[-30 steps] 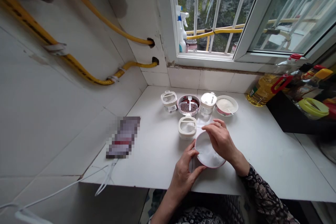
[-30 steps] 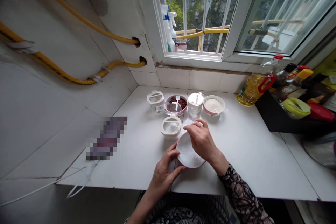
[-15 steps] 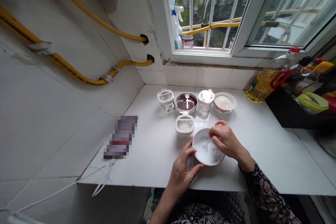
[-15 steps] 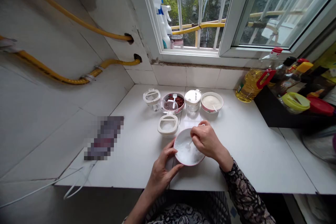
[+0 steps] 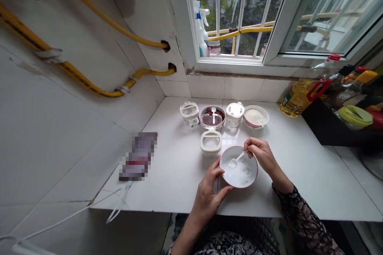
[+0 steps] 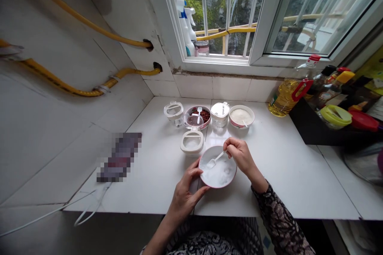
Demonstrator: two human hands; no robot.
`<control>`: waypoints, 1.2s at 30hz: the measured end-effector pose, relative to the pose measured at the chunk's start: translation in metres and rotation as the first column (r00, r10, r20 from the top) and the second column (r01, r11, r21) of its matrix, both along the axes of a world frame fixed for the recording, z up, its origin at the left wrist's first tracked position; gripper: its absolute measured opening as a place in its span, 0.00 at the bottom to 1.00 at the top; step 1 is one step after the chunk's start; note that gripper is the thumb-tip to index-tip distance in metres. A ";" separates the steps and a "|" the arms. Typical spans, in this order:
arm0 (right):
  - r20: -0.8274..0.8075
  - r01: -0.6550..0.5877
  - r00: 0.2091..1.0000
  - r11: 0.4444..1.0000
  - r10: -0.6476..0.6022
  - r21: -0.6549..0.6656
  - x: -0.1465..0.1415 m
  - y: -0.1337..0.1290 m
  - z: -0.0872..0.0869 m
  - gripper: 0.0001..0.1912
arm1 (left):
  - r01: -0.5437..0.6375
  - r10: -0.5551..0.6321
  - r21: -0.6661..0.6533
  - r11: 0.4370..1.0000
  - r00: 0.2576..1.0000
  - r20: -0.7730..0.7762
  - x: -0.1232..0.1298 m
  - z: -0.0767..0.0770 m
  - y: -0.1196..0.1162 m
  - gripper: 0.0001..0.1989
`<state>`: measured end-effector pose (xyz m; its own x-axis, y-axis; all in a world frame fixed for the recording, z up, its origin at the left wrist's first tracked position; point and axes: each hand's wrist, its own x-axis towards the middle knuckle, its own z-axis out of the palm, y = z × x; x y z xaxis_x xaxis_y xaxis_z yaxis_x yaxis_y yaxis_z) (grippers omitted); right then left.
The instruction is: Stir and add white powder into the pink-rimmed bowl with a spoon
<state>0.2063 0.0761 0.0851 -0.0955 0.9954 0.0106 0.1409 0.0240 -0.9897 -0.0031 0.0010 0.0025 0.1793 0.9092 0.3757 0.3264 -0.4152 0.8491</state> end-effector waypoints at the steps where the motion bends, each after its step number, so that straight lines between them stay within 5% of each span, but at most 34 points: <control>1: -0.030 0.008 1.000 1.000 -0.008 -0.018 0.000 0.001 0.000 0.07 | 0.002 -0.002 0.002 1.000 1.000 -0.003 0.000 0.000 0.000 0.15; 11: -0.222 0.047 0.973 0.998 -0.056 -0.046 -0.003 0.007 -0.003 0.04 | 0.006 -0.006 0.018 1.000 1.000 0.006 0.000 -0.002 0.000 0.16; 17: -0.051 0.080 0.996 0.966 -0.069 0.246 -0.018 0.000 -0.002 0.06 | 0.009 -0.009 0.026 1.000 1.000 0.009 0.001 0.000 0.001 0.15; 19: 0.099 0.054 0.989 0.902 -0.106 0.429 -0.023 -0.002 -0.003 0.06 | 0.004 -0.004 0.026 1.000 1.000 0.009 0.001 0.000 0.001 0.15; 22: 0.344 -0.140 0.928 0.723 -0.142 0.677 -0.029 -0.001 -0.006 0.09 | -0.001 0.000 0.019 1.000 1.000 0.012 0.001 -0.001 0.000 0.15; 24: 0.445 -0.260 0.879 0.613 -0.169 0.746 -0.030 0.001 -0.007 0.12 | 0.003 -0.003 0.015 1.000 1.000 0.013 0.001 -0.001 0.000 0.15; 26: 0.455 -0.275 0.868 0.570 -0.199 0.774 -0.030 0.001 -0.005 0.14 | 0.004 -0.004 0.016 1.000 1.000 0.009 0.001 -0.001 0.000 0.15; 28: 0.403 -0.208 0.888 0.588 -0.223 0.782 -0.027 -0.001 -0.002 0.13 | 0.002 -0.002 0.023 1.000 1.000 0.006 0.001 -0.002 0.000 0.15; 32: 0.286 -0.037 0.930 0.715 -0.231 0.698 -0.012 -0.007 0.006 0.09 | 0.007 -0.006 0.037 0.999 1.000 -0.003 0.000 -0.001 0.000 0.15; 36: 0.377 -0.100 0.908 0.782 -0.181 0.615 0.002 -0.007 0.005 0.10 | 0.006 -0.006 0.034 0.999 1.000 -0.012 0.000 0.000 0.000 0.16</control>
